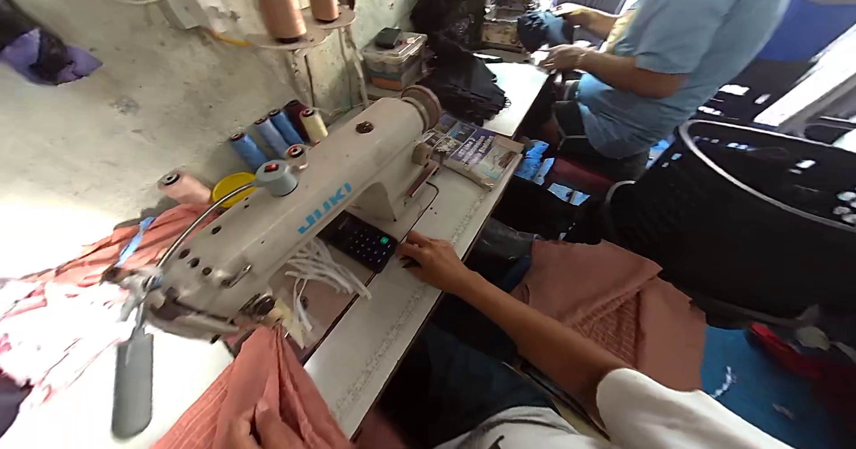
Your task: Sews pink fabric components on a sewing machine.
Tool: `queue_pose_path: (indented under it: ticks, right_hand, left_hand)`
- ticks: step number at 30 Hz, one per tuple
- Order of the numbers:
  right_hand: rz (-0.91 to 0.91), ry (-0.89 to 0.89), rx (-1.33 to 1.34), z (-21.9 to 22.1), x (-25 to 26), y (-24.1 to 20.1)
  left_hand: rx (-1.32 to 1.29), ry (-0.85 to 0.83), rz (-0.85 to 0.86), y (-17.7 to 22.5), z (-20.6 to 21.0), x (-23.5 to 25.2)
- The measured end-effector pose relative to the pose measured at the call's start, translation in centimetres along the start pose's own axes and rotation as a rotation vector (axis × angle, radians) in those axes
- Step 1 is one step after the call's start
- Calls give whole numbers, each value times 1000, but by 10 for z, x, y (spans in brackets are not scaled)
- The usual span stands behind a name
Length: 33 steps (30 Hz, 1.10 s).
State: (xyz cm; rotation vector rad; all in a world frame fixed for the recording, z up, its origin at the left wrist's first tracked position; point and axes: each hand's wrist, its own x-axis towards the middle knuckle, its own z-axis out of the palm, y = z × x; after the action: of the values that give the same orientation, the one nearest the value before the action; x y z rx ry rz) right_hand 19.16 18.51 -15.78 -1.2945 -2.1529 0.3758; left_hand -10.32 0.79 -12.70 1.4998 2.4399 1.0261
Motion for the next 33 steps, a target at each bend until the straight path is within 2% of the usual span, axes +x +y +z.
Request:
queue_pose_path:
  ticks: [3, 6, 11, 14, 16, 20, 24, 30, 33]
  right_hand:
    - [3, 110, -10, 6, -5, -4]
    - [-148, 204, 77, 24, -11, -28]
    - [-581, -72, 305, 65, -16, -111]
    - [-781, -216, 268, 86, -8, -146]
    - [-842, -219, 208, 96, -1, -156]
    - [-818, -111, 220, 101, 1, -155]
    - [-757, -47, 233, 97, -14, -152]
    - [-678, -19, 190, 92, -40, -152]
    - [-634, 7, 176, 90, -48, -146]
  left_hand:
    - [-34, 0, 9, -3, 0, -2]
    - [-38, 10, -16, -2, -2, 1]
    - [-62, 34, -47, -3, -1, 1]
    - [-80, 62, -54, -4, 2, 1]
    - [-85, 91, -48, -6, 4, 1]
    - [-110, 88, -13, -6, 5, 1]
    - [-87, 97, 104, -11, 9, 0]
    - [50, -181, 174, -1, -9, 9]
    - [184, -44, 342, -1, 6, 3]
